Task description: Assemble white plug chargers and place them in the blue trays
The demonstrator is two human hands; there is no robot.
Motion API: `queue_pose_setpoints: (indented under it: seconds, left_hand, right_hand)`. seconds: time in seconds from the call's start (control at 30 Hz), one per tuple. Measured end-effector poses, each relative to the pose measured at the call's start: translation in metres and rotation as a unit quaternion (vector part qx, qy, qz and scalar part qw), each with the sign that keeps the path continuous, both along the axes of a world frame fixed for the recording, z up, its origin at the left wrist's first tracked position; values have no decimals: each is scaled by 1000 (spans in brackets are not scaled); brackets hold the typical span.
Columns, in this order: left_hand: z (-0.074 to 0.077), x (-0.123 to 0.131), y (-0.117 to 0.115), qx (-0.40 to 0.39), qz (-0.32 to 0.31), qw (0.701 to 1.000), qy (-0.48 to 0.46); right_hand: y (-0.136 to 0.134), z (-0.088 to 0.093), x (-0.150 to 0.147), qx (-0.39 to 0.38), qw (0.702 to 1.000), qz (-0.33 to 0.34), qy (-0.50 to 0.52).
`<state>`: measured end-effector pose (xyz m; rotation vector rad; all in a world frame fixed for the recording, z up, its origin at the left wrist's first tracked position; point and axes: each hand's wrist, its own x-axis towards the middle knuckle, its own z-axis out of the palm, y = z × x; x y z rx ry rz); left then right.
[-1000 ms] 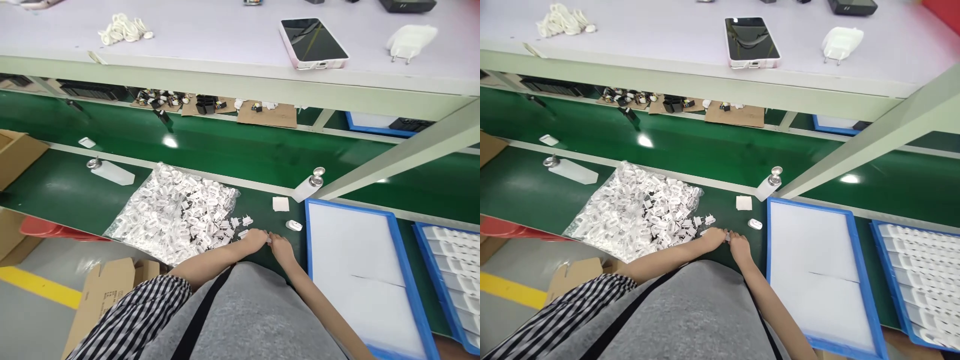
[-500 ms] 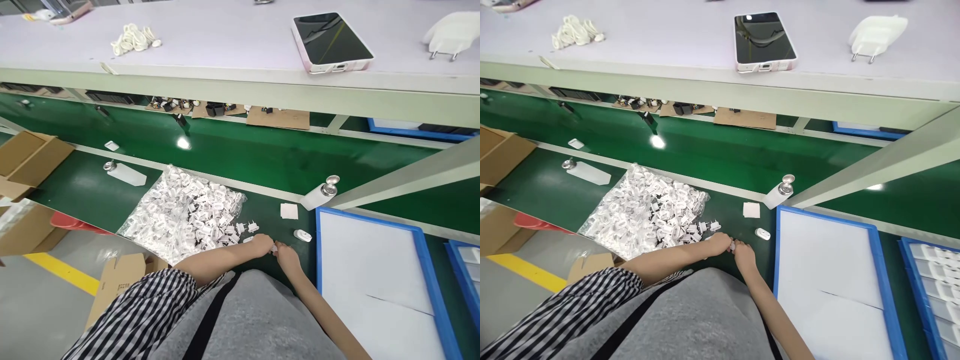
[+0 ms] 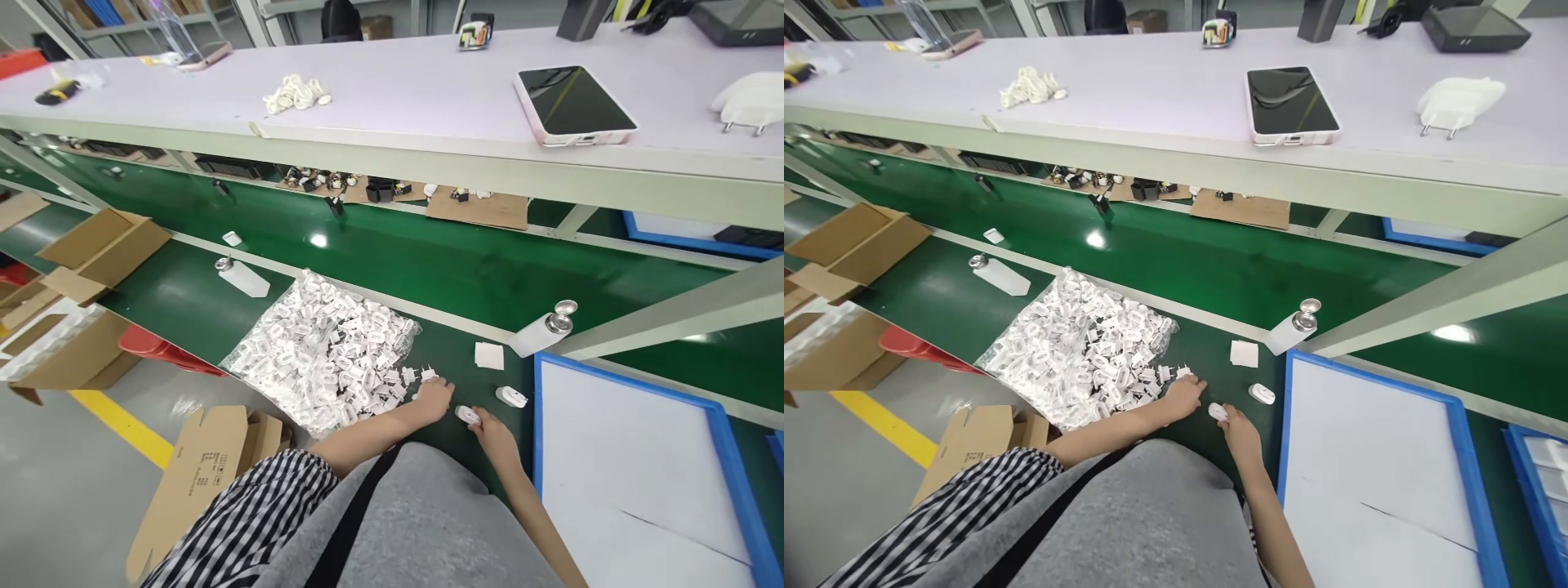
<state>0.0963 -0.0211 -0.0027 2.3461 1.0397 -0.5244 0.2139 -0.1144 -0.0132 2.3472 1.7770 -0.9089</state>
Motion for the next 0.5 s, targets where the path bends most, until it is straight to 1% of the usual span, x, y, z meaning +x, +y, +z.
queue_pose_setpoints:
  seconds: [0.1, 0.17, 0.27, 0.33, 0.37, 0.4, 0.43, 0.47, 0.5]
  left_hand:
    - [-7, -15, 11, 48, 63, 997, -5]
    - [-12, -23, 17, 54, 88, 995, -4]
    - [-18, -29, 20, 52, 106, 993, -22]
    - [-18, -32, 18, 53, 119, 991, -41]
    - [-17, -33, 16, 55, 126, 989, -53]
    - [-16, -34, 13, 58, 132, 987, -66]
    - [-14, -35, 9, 61, 134, 986, -80]
    - [-12, -35, 4, 61, 134, 985, -95]
    - [-10, -35, -2, 65, 125, 984, -113]
  right_hand:
    - [-11, 4, 11, 1, 998, -64, -10]
    - [-15, 8, 17, 4, 990, -138, -10]
    - [-19, 10, 22, 0, 964, -267, -12]
    - [-21, 8, 21, -19, 950, -311, 13]
    - [-22, 5, 19, -37, 946, -318, 48]
    - [-23, 2, 15, -51, 941, -320, 101]
    - [-23, -1, 9, -55, 929, -324, 171]
    - [-22, -5, 2, -49, 908, -335, 247]
    - [-21, -7, -6, -34, 878, -357, 318]
